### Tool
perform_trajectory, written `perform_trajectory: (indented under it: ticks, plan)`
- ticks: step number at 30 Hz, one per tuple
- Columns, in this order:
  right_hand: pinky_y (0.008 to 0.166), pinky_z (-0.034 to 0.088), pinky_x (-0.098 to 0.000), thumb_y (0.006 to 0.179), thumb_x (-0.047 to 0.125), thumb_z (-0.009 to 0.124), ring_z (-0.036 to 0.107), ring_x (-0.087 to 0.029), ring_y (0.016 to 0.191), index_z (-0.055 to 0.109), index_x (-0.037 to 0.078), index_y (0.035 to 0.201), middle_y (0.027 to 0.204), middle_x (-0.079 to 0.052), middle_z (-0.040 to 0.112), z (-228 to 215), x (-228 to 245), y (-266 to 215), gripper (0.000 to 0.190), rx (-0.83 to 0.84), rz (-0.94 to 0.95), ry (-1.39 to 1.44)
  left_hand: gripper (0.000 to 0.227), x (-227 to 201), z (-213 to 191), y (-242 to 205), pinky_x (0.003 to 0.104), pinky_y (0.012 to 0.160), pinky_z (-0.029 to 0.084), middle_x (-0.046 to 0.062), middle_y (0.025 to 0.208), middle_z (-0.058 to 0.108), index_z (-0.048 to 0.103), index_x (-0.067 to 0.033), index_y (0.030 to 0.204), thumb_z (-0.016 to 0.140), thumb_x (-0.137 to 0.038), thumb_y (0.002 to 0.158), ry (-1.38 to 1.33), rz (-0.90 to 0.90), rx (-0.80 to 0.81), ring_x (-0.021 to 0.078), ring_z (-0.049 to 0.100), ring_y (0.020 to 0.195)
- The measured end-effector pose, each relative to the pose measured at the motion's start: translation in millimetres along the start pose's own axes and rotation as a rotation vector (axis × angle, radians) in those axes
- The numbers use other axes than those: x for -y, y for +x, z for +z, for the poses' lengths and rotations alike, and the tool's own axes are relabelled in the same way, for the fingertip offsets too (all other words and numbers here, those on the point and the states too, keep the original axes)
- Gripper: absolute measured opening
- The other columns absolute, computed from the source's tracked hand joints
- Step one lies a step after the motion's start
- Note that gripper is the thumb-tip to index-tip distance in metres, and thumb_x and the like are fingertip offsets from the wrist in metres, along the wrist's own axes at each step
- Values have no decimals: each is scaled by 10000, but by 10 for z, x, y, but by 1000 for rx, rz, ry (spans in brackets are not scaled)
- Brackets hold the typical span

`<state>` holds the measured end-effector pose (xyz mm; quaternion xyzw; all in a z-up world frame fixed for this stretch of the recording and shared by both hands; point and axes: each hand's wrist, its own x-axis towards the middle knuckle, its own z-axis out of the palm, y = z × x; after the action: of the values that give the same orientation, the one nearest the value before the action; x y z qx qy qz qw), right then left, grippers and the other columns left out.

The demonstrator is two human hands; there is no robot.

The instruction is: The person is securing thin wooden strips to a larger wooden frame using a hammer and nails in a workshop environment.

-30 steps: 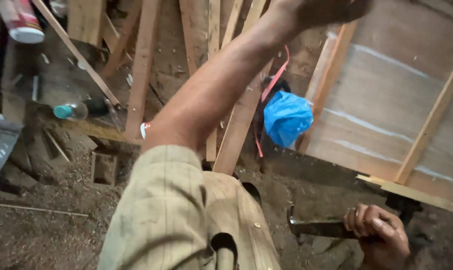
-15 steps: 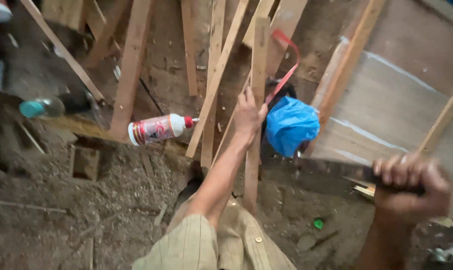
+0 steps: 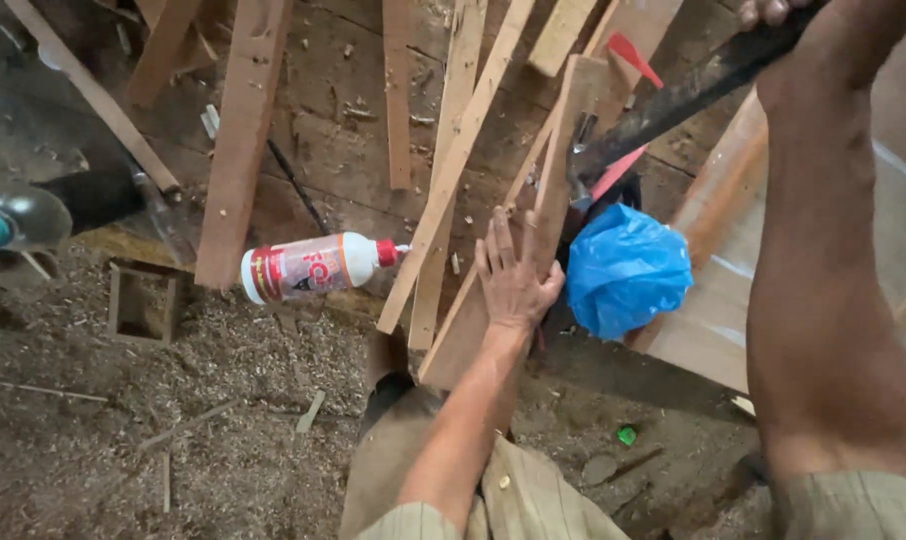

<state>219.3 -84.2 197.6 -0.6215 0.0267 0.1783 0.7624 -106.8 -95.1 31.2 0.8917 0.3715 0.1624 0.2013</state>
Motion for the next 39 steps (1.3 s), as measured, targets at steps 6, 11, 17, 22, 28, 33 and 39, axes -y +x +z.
perform_trajectory:
  ticks: [6, 11, 17, 22, 28, 33, 39]
  plan:
    - [604, 388, -393, 828, 386, 700, 404, -210, 578, 456, 147, 721, 642, -32, 369, 51, -109, 177, 358, 62, -75, 45, 996, -42, -66, 75, 572, 1154, 347, 219, 1603, 390, 437, -268, 1553, 692, -417, 602, -16, -35, 22, 376, 434, 1452]
    - [601, 367, -393, 918, 326, 676, 375, -208, 578, 466, 136, 752, 651, -33, 349, 127, -193, 226, 328, 110, -121, 86, 997, -59, -74, 99, 577, 1151, 344, 214, 1601, 387, 454, -262, 1542, 700, -418, 589, -10, -59, 71, 376, 427, 1448]
    - [596, 350, -387, 1020, 223, 634, 332, -209, 560, 453, 107, 792, 662, -51, 311, 513, -272, -66, 315, 186, -237, 115, 969, -55, -538, 472, 695, 1217, 262, 240, 1702, 145, 187, -154, 1636, 665, -383, 825, -398, -75, 232, 466, 266, 1548]
    - [693, 381, -381, 1064, 288, 532, 330, -215, 587, 408, 105, 884, 719, -67, 287, 615, -229, -569, 284, 137, -370, -74, 925, -431, -334, 1529, 593, 1365, 375, 96, 1790, 48, 117, -220, 1693, 669, -287, 955, -764, 197, 110, 396, 181, 1691]
    - [595, 373, -369, 1079, 191, 518, 392, -201, 595, 415, 68, 796, 709, -81, 381, 895, -270, -1368, 326, 122, -646, -172, 149, -568, 281, 1942, 490, 1274, 453, 170, 1552, 436, 553, -56, 918, 617, -140, 1023, -991, 177, -36, 392, 468, 1480]
    - [657, 546, -498, 935, 217, 435, 589, -314, 613, 411, 49, 720, 676, -182, 517, 738, -302, -2245, 274, 141, -881, -463, 232, -403, 165, 1429, 459, 1083, 504, 106, 1282, 584, 592, -164, 1204, 667, -172, 984, -852, 87, 55, 353, 618, 1140]
    - [962, 710, -454, 798, 259, 881, 805, -166, 935, 595, 151, 1254, 1198, 4, 688, -1300, -113, -2264, 550, 970, -563, -349, 687, 142, -435, 1386, 404, 1348, 227, 164, 1708, 238, 303, -117, 1598, 400, 103, 955, -1135, -15, 426, 291, 201, 1626]
